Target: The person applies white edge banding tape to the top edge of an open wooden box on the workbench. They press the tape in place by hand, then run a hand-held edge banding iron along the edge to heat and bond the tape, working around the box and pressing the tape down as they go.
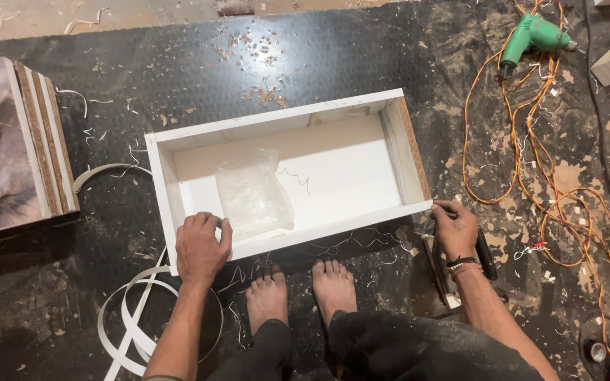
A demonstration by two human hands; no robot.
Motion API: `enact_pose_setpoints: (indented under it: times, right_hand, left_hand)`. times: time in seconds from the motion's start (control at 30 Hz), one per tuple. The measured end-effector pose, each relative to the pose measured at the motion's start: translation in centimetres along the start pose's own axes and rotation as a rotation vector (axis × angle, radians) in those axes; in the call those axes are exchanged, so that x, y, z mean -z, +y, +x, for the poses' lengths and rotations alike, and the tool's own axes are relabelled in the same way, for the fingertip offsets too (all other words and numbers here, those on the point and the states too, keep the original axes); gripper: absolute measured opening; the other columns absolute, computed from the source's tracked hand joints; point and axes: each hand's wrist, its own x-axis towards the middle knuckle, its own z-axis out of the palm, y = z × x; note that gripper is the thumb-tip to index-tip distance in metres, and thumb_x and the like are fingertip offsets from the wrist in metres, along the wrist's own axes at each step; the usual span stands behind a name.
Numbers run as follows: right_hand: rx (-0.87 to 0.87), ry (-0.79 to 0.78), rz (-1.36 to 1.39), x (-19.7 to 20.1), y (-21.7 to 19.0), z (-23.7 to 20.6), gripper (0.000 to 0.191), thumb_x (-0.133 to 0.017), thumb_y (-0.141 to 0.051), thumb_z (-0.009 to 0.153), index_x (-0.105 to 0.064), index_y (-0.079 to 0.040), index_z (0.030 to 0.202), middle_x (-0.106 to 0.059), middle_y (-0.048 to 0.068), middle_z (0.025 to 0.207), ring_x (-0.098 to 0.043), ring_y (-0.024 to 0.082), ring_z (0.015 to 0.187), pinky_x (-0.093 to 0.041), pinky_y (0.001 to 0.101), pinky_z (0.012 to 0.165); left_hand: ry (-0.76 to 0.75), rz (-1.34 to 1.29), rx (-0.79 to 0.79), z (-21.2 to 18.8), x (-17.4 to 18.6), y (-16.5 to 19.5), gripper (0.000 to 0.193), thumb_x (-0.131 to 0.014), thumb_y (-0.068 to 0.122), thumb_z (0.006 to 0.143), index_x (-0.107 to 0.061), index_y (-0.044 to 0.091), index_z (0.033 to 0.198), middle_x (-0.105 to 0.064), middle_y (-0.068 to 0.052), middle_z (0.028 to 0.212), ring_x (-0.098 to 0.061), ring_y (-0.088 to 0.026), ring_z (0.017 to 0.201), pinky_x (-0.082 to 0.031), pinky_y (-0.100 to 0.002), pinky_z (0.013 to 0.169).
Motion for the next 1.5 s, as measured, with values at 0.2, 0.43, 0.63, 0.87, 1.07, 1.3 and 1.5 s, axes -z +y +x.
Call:
enact_pose_setpoints:
  times: [0.2,0.43,0.63,0.87,1.07,1.3,1.5]
  right_hand:
    - [0.273,0.087,-0.186,-0.7,-0.5,-0.5,0.029,-0.077,-0.026,0.091,-0.077,-0.004,0.110,-0.076,0.016,0.100,-0.074,0.025,0.084,-0.055,0.0362,0.075]
    - [0.020,-0.224,-0.073,1.3,-2.5,1.7,0.033,-0.073,-0.036,0.087,-0.076,-0.005,0.097,-0.078,0.012,0.080,-0.078,0.025,0.072,-0.056,0.0387,0.069]
    - [-0.005,-0.202,-0.162,1.5,-4.4,2.6,0.053,-0.076,-0.053,0.078,-0.076,-0.001,0.083,-0.076,0.016,0.071,-0.073,0.028,0.066,-0.057,0.0419,0.066]
    - [-0.031,-0.246,-0.548,1.5,-5.5,5.1,0.071,-0.062,-0.074,0.083,-0.075,-0.004,0.078,-0.073,0.019,0.080,-0.072,0.037,0.079,-0.054,0.0497,0.075]
    - [0.208,-0.230,-0.774,0.0,-4.4,6.1,0.058,-0.055,-0.060,0.092,-0.076,-0.007,0.080,-0.074,0.021,0.083,-0.072,0.038,0.083,-0.055,0.0500,0.080]
    - [0.027,-0.447,-0.687,-0.8,-5.0,5.0,0.052,-0.057,-0.053,0.091,-0.074,-0.007,0.076,-0.075,0.017,0.073,-0.074,0.033,0.073,-0.056,0.0456,0.075]
    - [-0.143,-0.862,-0.021,-7.9,-9.3,-5.0,0.042,-0.066,-0.046,0.090,-0.075,-0.006,0.097,-0.079,0.013,0.086,-0.075,0.026,0.077,-0.060,0.0407,0.075]
  left_hand:
    - [0.025,0.068,-0.011,-0.2,-0.6,0.4,0.023,-0.067,0.026,0.092,-0.075,0.005,0.085,-0.071,-0.009,0.092,-0.064,-0.030,0.092,-0.048,-0.044,0.082]
    - [0.017,0.121,-0.046,0.3,0.3,1.2,0.023,-0.065,0.026,0.091,-0.075,0.007,0.083,-0.072,-0.009,0.089,-0.065,-0.029,0.089,-0.048,-0.044,0.079]
    - [-0.083,0.157,-0.042,0.0,-0.6,2.1,0.029,-0.065,0.034,0.094,-0.074,0.011,0.078,-0.072,-0.006,0.083,-0.065,-0.027,0.086,-0.049,-0.043,0.077]
    - [-0.159,0.022,-0.203,-1.2,-8.5,3.5,0.061,-0.073,0.052,0.071,-0.071,0.013,0.118,-0.074,-0.010,0.094,-0.069,-0.029,0.089,-0.051,-0.048,0.084]
    - [-0.337,0.160,-0.571,-1.3,-13.2,5.4,0.078,-0.069,0.063,0.080,-0.060,0.015,0.142,-0.067,-0.016,0.126,-0.063,-0.034,0.121,-0.037,-0.068,0.108]
    - [-0.236,0.565,-0.683,9.3,-7.5,3.2,0.080,-0.055,0.009,0.085,-0.028,0.027,0.158,-0.040,-0.004,0.160,-0.035,-0.027,0.149,-0.018,-0.070,0.117]
    - [-0.040,0.265,-0.193,14.2,-1.8,5.1,0.061,-0.057,0.022,0.094,-0.038,0.007,0.149,-0.044,-0.011,0.155,-0.031,-0.029,0.150,-0.021,-0.065,0.119]
